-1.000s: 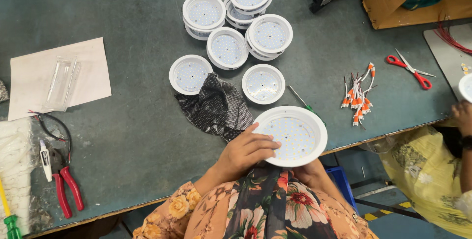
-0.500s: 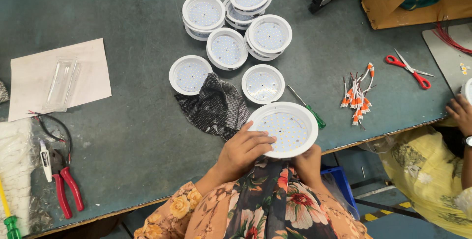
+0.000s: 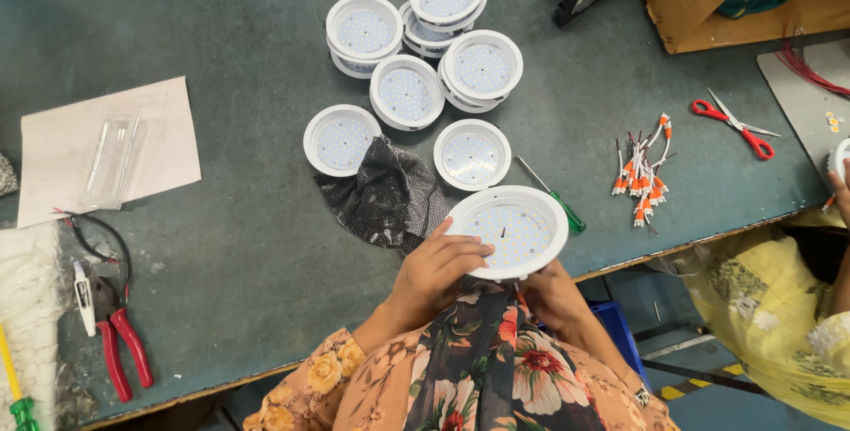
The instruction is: The person assembles circular LED light fixtures by attaching wires to the back of each unit using a screwdriver and scissors. They handle multiple units sequentially, securing connections and stacking completed units on the table.
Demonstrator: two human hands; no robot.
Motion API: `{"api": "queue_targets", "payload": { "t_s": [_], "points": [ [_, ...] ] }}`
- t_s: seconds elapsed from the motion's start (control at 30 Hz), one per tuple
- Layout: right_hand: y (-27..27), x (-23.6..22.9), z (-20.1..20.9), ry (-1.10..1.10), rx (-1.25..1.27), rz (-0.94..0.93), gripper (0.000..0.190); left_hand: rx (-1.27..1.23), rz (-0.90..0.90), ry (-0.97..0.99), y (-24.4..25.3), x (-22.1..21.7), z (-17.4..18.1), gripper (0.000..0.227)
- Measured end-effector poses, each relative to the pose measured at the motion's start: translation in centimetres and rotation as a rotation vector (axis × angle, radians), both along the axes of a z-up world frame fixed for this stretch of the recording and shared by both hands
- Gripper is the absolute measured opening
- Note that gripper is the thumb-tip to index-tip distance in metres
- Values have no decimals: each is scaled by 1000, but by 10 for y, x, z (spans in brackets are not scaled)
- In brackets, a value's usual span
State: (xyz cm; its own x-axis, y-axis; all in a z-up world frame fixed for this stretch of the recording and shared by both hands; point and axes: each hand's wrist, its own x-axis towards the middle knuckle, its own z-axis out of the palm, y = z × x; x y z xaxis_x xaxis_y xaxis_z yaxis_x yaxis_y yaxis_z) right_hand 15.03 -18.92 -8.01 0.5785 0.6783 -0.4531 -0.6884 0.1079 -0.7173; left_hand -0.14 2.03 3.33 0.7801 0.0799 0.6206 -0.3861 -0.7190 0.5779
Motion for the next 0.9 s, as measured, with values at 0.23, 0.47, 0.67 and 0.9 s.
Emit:
{"api": "queue_targets", "payload": {
  "t_s": [0.23,0.47,0.67,0.9],
  "points": [
    [5,-12,-18,-179,-190,-198,32,-27,-2,25,-2,8,0,27],
    [14,17,-8,54,10,-103,37,-111,-118,118,5,32,-16,34],
    [-17,63,21,288,308,-60,49,57,-100,98,1,89,-32,25],
    [-28,138,-65,102,-13,-339,43,267,-62,148,-16,159,-34,42]
  ]
}}
